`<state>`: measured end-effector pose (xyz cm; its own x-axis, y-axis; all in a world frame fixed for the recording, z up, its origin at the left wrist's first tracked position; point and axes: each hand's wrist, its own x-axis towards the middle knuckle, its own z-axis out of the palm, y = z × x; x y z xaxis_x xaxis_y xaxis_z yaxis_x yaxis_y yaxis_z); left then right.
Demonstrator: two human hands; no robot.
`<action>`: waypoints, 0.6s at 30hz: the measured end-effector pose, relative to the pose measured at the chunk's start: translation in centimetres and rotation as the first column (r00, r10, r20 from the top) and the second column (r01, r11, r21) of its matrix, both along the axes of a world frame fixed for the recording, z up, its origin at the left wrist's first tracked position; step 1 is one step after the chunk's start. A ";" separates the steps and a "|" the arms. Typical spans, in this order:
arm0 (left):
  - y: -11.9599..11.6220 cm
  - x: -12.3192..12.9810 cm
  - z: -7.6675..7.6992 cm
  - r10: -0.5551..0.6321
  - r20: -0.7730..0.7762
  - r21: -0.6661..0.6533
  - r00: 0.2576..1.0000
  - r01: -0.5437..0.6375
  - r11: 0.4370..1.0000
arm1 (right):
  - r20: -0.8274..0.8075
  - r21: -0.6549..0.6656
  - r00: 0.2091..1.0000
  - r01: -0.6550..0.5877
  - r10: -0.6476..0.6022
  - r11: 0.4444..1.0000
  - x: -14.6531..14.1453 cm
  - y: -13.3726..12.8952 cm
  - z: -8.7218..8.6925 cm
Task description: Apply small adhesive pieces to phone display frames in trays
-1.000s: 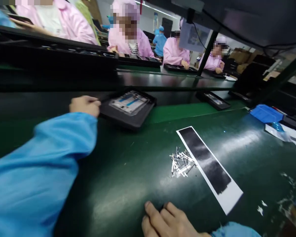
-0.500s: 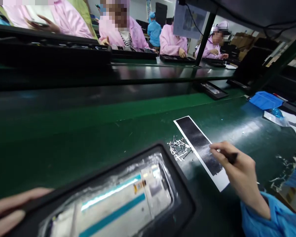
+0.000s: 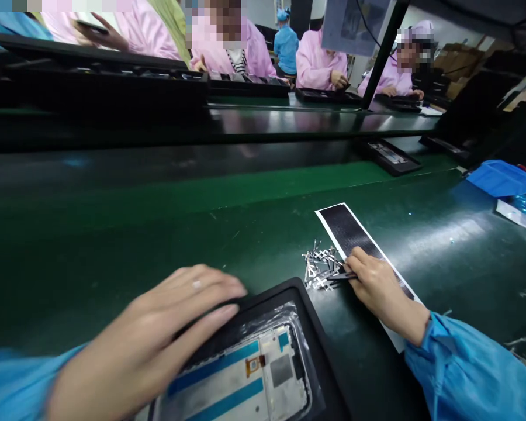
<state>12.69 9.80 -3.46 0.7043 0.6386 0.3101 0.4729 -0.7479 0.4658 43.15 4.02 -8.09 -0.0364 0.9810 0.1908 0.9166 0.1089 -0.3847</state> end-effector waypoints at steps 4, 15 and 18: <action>1.0 6.5 1.4 -0.089 -0.011 -0.007 0.996 0.089 0.996 | -0.100 0.004 0.995 0.007 -0.007 1.000 -0.4 -0.3 0.9; 1.0 13.1 -0.2 -0.297 -0.095 0.037 0.950 0.302 0.953 | -0.444 -0.135 0.895 -0.115 0.043 0.984 -1.2 -1.1 4.2; 0.3 14.0 0.0 -0.346 -0.106 -0.007 0.932 0.347 0.938 | -0.448 -0.127 0.893 -0.119 0.050 0.985 -1.5 -2.1 4.4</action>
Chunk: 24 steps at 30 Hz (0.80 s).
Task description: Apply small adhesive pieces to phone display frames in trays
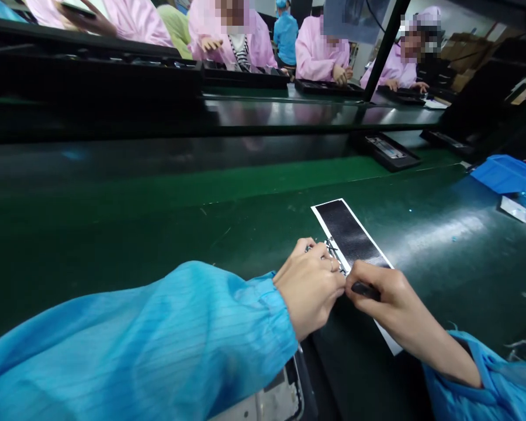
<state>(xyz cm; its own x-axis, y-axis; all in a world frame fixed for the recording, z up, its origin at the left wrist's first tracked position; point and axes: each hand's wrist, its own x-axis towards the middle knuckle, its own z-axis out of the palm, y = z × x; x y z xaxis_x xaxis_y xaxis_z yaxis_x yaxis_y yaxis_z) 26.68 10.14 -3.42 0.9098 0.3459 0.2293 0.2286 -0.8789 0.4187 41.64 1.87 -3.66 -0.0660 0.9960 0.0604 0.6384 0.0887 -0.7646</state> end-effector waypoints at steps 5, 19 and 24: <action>-1.7 0.5 0.1 0.013 -0.068 -0.178 0.998 -0.025 0.984 | 0.020 0.037 0.996 0.083 -0.084 0.996 0.8 -3.4 0.9; -5.1 3.9 -2.8 -0.219 0.004 0.199 0.976 0.214 0.956 | -0.107 0.077 0.785 0.618 -0.610 0.782 4.0 -9.1 -1.1; -5.1 4.8 -4.5 -0.284 0.136 0.443 0.949 0.199 0.874 | -0.292 -0.036 0.679 0.696 -0.674 0.717 4.5 -8.7 -2.4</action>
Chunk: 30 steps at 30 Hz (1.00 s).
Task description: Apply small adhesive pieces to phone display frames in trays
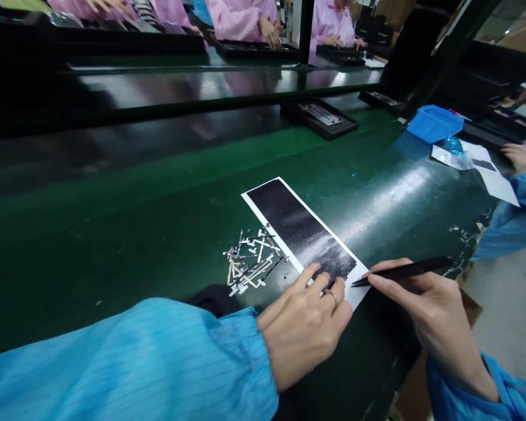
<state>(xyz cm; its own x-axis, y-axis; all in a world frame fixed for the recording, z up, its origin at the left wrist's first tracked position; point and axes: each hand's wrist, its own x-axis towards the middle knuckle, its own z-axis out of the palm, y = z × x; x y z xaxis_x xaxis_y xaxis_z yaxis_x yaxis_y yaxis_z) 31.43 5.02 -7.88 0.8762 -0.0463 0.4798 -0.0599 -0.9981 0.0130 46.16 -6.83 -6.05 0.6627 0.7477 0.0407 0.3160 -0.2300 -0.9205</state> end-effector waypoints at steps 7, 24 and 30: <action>0.4 0.0 -0.1 -0.045 0.038 0.026 0.998 0.044 0.999 | -0.088 0.063 0.994 0.063 -0.058 0.996 0.3 0.5 -0.9; 0.5 0.1 0.1 -0.077 0.031 0.029 0.997 0.077 0.997 | -0.143 0.078 0.987 0.081 -0.070 0.994 0.1 1.1 -0.7; 0.6 -0.3 1.0 -0.088 -0.045 -0.117 0.995 0.083 0.990 | -0.185 0.154 0.978 0.124 -0.095 0.980 0.4 0.6 -0.8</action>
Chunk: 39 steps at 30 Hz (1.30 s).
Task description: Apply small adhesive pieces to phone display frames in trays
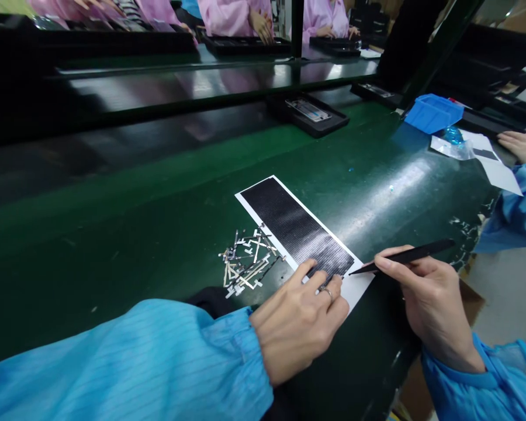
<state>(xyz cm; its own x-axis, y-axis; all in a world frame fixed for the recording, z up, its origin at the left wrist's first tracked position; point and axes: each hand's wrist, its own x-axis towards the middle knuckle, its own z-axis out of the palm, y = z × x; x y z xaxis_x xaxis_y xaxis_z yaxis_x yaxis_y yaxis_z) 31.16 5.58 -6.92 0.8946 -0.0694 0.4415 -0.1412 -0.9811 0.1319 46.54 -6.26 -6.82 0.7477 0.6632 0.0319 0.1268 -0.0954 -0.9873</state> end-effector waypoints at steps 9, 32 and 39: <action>0.1 -1.2 3.8 0.094 -0.546 -0.806 0.832 -0.553 0.212 | 0.182 0.128 0.983 -0.020 -0.004 0.992 -3.7 -0.5 1.1; 0.5 -0.6 3.3 -0.083 -0.602 -0.790 0.794 -0.608 -0.081 | 0.217 0.066 0.968 -0.143 0.126 0.987 -3.6 -0.5 0.1; 0.4 -0.6 3.4 -0.090 -0.595 -0.798 0.799 -0.600 -0.055 | 0.187 0.023 0.977 -0.110 0.104 0.994 -4.0 -0.3 0.6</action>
<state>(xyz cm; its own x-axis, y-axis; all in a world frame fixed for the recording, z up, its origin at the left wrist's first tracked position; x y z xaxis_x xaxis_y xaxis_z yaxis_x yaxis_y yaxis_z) 30.51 6.02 -3.52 0.7738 0.3620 -0.5198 0.4812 0.1978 0.8540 42.56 -6.57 -6.19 0.6514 0.7354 0.1866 0.3152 -0.0386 -0.9482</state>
